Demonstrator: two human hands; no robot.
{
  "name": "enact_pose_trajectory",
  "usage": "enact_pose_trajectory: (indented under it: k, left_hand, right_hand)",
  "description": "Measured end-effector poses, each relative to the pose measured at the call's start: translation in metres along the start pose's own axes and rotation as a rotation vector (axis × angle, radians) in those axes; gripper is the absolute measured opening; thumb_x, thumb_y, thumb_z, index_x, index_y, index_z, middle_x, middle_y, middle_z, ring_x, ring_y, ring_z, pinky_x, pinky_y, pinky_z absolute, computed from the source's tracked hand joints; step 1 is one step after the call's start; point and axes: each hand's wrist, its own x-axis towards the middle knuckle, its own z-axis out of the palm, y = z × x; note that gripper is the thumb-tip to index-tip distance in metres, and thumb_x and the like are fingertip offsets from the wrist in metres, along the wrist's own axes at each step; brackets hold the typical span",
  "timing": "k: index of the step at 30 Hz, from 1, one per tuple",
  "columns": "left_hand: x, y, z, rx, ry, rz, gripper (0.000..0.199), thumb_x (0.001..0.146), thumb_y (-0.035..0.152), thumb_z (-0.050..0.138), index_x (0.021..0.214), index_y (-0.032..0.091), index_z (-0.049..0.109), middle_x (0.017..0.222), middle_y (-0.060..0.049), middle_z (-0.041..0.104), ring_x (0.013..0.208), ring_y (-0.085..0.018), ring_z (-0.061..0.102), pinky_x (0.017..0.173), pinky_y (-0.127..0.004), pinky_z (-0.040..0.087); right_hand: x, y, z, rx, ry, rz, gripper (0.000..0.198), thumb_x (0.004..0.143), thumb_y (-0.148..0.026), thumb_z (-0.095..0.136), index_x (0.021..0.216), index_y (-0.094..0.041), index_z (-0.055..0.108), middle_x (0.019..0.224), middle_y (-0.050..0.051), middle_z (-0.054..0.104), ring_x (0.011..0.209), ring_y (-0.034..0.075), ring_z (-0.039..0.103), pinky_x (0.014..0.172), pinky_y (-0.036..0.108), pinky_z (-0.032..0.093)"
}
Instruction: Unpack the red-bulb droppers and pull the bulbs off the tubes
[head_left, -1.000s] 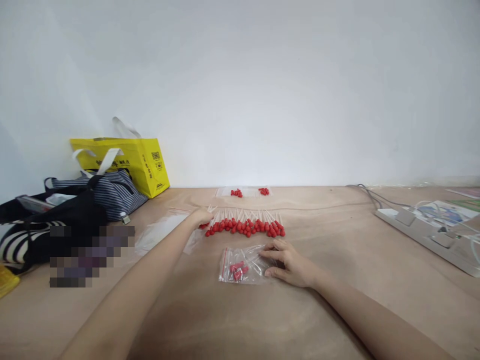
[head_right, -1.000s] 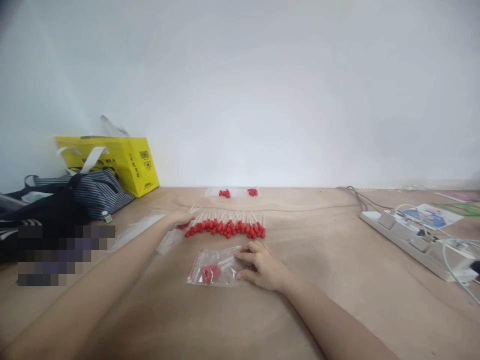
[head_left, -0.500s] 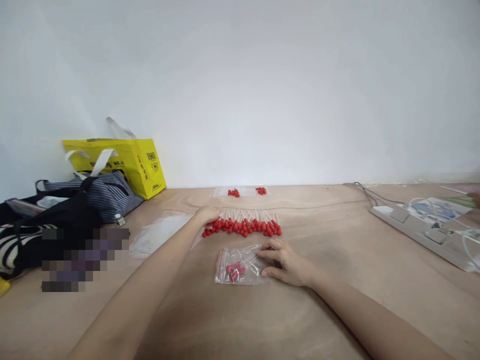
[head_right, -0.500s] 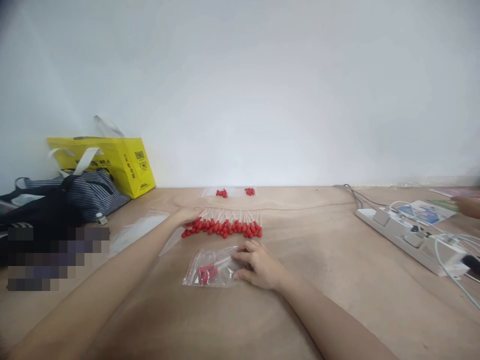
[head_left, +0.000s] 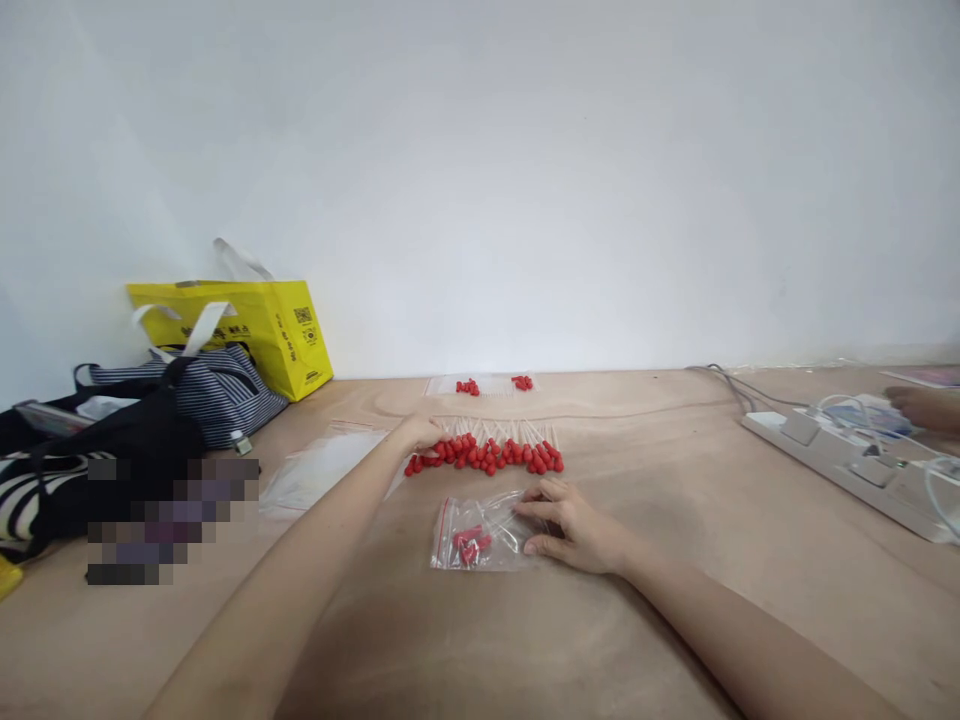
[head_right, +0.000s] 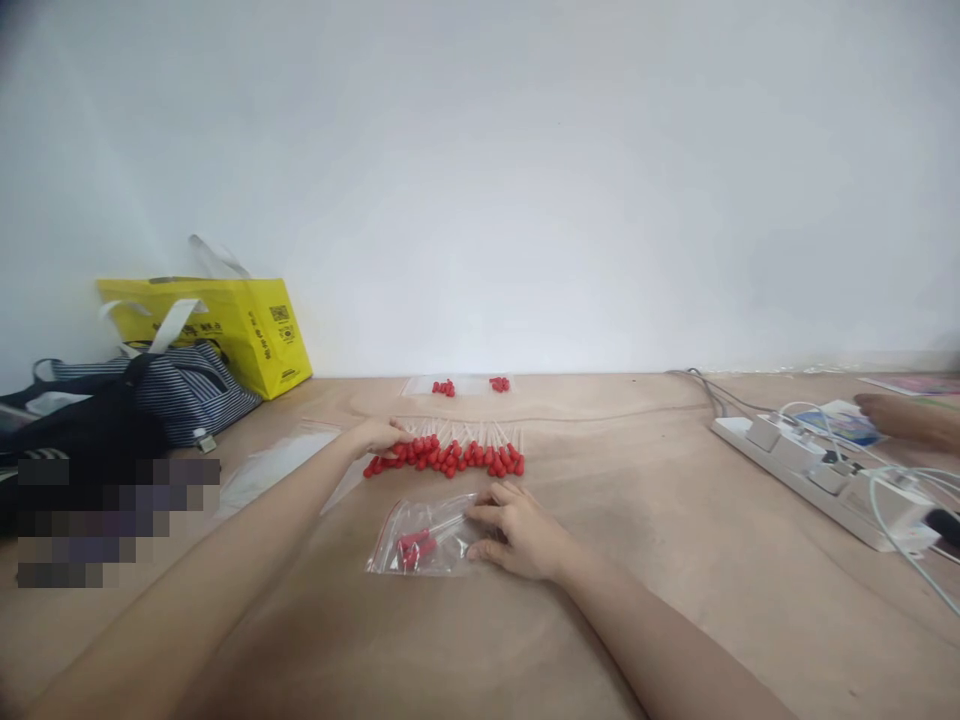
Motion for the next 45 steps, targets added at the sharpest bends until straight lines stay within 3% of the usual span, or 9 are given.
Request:
enact_pose_trajectory:
  k: [10,15,18,20,25,31,37,41,45]
  left_hand:
    - [0.000,-0.014,-0.009,0.188,0.017,0.044,0.022,0.066,0.031,0.057,0.052,0.016,0.047,0.038,0.003,0.048,0.039,-0.012,0.050,0.043,-0.022,0.040]
    - [-0.017,-0.024,-0.018,0.218,0.151,0.158,0.022,0.071,0.033,0.049,0.057,0.016,0.050,0.045,0.002,0.053,0.049,-0.013,0.054,0.050,-0.022,0.039]
    - [-0.047,-0.034,-0.014,0.185,0.277,0.323,0.021,0.074,0.036,0.045,0.069,0.017,0.053,0.057,0.002,0.055,0.058,-0.012,0.053,0.056,-0.021,0.038]
    - [-0.070,-0.044,-0.009,0.093,0.298,0.579,0.024,0.076,0.037,0.044,0.068,0.017,0.054,0.054,0.003,0.051,0.052,-0.011,0.048,0.053,-0.021,0.037]
    - [-0.109,-0.066,0.004,0.012,0.043,0.845,0.017,0.073,0.024,0.049,0.062,0.016,0.061,0.065,-0.002,0.057,0.064,-0.012,0.052,0.062,-0.022,0.041]
    - [-0.112,-0.065,0.013,-0.004,-0.210,0.942,0.021,0.075,0.031,0.055,0.091,0.024,0.065,0.086,-0.003,0.063,0.079,-0.014,0.054,0.072,-0.024,0.041]
    - [-0.120,-0.054,0.014,0.143,-0.260,0.885,0.035,0.068,0.041,0.061,0.098,0.025,0.062,0.075,0.000,0.058,0.073,-0.014,0.051,0.065,-0.023,0.039]
    - [-0.128,-0.046,0.014,0.274,-0.212,0.926,0.017,0.074,0.025,0.050,0.086,0.021,0.061,0.073,-0.002,0.056,0.072,-0.016,0.049,0.066,-0.025,0.037]
    - [-0.132,-0.044,0.011,0.376,-0.213,0.878,0.012,0.068,0.014,0.045,0.074,0.019,0.054,0.076,-0.004,0.054,0.074,-0.017,0.047,0.066,-0.027,0.036]
  right_hand:
    - [0.000,0.001,0.000,0.010,0.005,-0.008,0.047,0.077,-0.048,0.051,0.115,-0.021,0.053,0.108,0.010,0.051,0.098,0.021,0.046,0.086,0.037,0.036]
    - [0.000,0.002,0.001,0.009,0.016,-0.016,0.046,0.077,-0.047,0.051,0.115,-0.022,0.052,0.108,0.010,0.051,0.097,0.021,0.046,0.086,0.037,0.036]
    - [0.000,0.001,0.001,0.007,0.011,-0.009,0.046,0.077,-0.047,0.051,0.115,-0.021,0.052,0.108,0.010,0.051,0.097,0.021,0.046,0.086,0.038,0.037]
    - [0.000,0.001,0.000,0.006,0.011,-0.010,0.047,0.076,-0.047,0.052,0.115,-0.021,0.052,0.107,0.009,0.051,0.097,0.021,0.046,0.086,0.037,0.037]
    - [-0.001,0.001,0.001,0.008,0.015,-0.015,0.046,0.077,-0.047,0.052,0.115,-0.022,0.052,0.107,0.009,0.051,0.097,0.021,0.045,0.086,0.037,0.036]
    - [-0.001,-0.002,0.002,-0.029,0.010,-0.005,0.044,0.078,-0.044,0.050,0.116,-0.022,0.051,0.106,0.009,0.051,0.096,0.021,0.045,0.085,0.037,0.036]
    - [0.000,-0.005,0.004,-0.080,0.047,-0.022,0.041,0.080,-0.043,0.048,0.115,-0.022,0.052,0.102,0.008,0.051,0.093,0.020,0.045,0.083,0.036,0.037]
    - [0.000,-0.004,0.005,-0.078,0.035,-0.015,0.043,0.080,-0.044,0.048,0.116,-0.022,0.051,0.103,0.009,0.052,0.094,0.021,0.045,0.084,0.037,0.036]
    - [0.001,-0.002,0.004,-0.047,0.005,0.001,0.045,0.078,-0.048,0.049,0.116,-0.023,0.051,0.106,0.008,0.052,0.096,0.021,0.045,0.086,0.038,0.035]
